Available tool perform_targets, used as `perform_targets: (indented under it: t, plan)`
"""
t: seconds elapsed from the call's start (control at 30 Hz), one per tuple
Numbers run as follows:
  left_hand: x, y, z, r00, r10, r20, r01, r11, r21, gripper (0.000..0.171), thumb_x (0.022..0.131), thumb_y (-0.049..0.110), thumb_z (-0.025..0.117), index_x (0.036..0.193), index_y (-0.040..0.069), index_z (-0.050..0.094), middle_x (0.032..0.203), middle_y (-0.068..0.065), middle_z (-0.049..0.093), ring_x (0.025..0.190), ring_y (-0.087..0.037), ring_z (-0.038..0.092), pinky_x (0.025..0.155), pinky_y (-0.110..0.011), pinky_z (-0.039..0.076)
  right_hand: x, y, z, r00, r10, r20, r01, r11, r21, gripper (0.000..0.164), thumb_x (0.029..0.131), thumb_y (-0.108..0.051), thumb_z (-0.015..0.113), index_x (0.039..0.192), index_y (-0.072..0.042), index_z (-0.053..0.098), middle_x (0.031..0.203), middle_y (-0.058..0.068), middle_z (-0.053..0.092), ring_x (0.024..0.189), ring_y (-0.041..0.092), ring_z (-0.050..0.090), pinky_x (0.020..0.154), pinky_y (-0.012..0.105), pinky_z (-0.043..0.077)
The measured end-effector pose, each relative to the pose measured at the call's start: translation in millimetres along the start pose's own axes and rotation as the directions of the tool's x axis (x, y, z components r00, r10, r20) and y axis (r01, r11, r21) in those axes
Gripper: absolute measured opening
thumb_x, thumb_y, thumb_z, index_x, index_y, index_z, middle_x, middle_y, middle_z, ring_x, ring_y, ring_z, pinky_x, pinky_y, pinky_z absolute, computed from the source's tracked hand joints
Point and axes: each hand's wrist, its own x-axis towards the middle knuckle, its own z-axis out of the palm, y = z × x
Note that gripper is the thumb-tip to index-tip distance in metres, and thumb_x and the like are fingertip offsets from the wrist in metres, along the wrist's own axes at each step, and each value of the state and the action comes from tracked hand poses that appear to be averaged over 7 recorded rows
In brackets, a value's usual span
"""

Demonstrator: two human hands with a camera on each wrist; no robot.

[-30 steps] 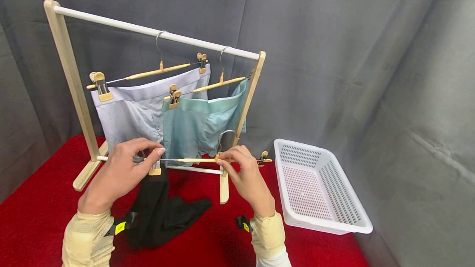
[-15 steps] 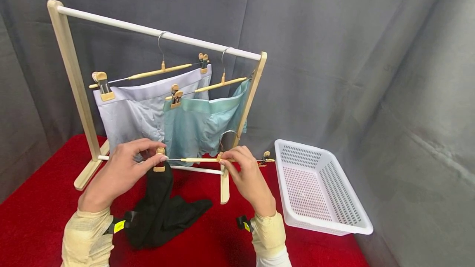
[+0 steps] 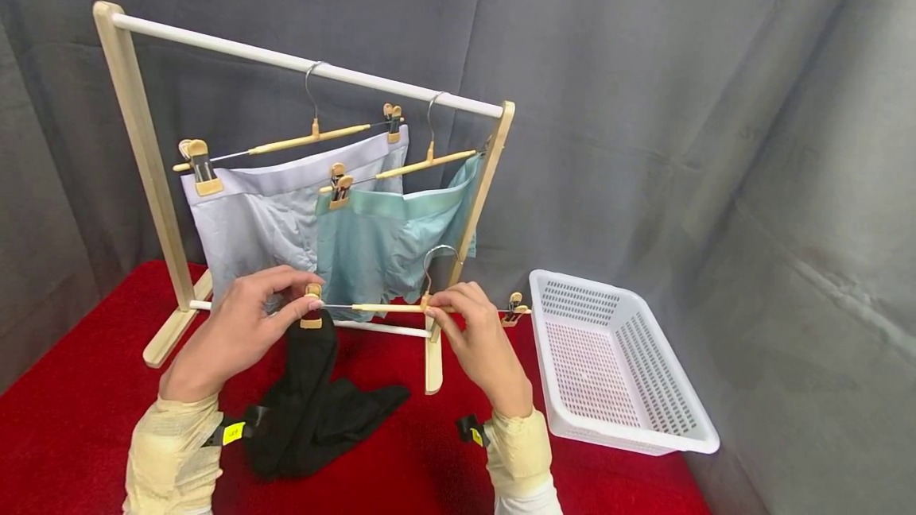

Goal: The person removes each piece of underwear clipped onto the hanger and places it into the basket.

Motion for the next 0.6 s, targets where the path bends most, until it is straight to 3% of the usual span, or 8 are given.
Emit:
perform_targets:
  t: [0.27,0.6]
  plan:
    - [-0.3,-0.1,0.0,1.000,-0.006,-0.002,0.006,1.000,-0.014,0.022,0.081,0.030,0.068,0.102,0.028,0.064,0.096,0.012,0.064,0.083,-0.007,0.054,0.069,-0.036,0.046,0.7,0.9,-0.5,1.000,-0.001,-0.007,0.001,1.000,-0.007,0.018,0.086,-0.031,0.060,0.096,-0.018,0.065,0.092,-0.011,0.057,0.089,0.006,0.047,0.076,0.024,0.045]
    - [1.5,-3.5,5.3,0.999,0.033,-0.028,-0.034,0.999,-0.037,0.023,0.080,0.025,0.070,0.102,0.025,0.064,0.083,0.014,0.060,0.070,-0.008,0.051,0.062,-0.030,0.045,0.9,1.7,-2.5,1.000,-0.021,-0.019,0.020,1.000,-0.018,0.017,0.086,-0.029,0.061,0.095,-0.016,0.065,0.090,-0.008,0.058,0.087,0.009,0.049,0.074,0.024,0.044]
